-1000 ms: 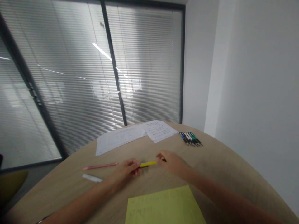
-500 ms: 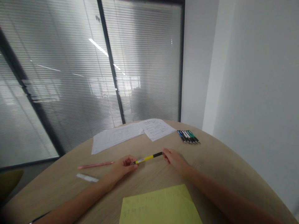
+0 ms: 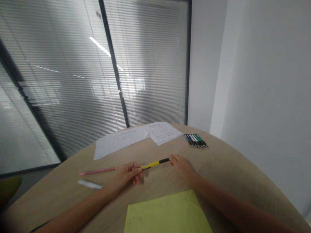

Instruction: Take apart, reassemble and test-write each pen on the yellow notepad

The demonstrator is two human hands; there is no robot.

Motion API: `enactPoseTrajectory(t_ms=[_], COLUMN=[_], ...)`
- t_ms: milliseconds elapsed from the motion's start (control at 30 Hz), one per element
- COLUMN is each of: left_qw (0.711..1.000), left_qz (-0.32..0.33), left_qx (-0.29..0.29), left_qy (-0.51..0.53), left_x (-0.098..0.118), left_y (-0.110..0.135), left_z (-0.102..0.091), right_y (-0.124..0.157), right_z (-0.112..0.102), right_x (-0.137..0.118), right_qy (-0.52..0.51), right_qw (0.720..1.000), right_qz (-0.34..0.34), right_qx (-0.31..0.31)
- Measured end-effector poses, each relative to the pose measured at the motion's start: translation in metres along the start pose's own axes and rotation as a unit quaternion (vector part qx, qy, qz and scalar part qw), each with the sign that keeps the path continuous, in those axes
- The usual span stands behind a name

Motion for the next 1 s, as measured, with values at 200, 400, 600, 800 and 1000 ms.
enactPoseTrajectory(t_ms=[200,400,600,800,1000], left_qw=[1.000,1.000,1.000,0.997,0.995], left_qz=[-0.017,-0.006,0.005,0.056,0.062], left_qx=[-0.012,-0.003,0.010,0.048,0.076], left_qy=[-0.014,-0.002,0.012,0.017,-0.021], left_x=[0.001,0.000,0.003,0.005,0.001], left_y=[0.001,0.001,0.005,0.006,0.005], left_z=[0.001,-0.002,0.001,0.002,-0.002], right_y=[-0.001,0.002,0.001,-0.005,-0.006], right_z=[0.000,0.001,0.002,0.007,0.005], right_x=[0.003,0.001,0.003,0.011,0.009], right_qy=[0.020,0.038,0.038,-0.115,-0.161], right_qw=[1.000,0.999,0.998,0.992,0.983], right_qz=[-0.013,-0.036,-0.047,-0.017,-0.044], right_qx=[0.008,0.005,-0.003,-0.046,-0.083])
Point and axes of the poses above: each hand's wrist, its own y-axis away from the middle knuckle, its own z-axis out of the palm, x = y × z, the point moved 1 cm from there along -y, towards the middle knuckle, and after that the axes turned 13 degrees about -x, right-handed, at the moved point
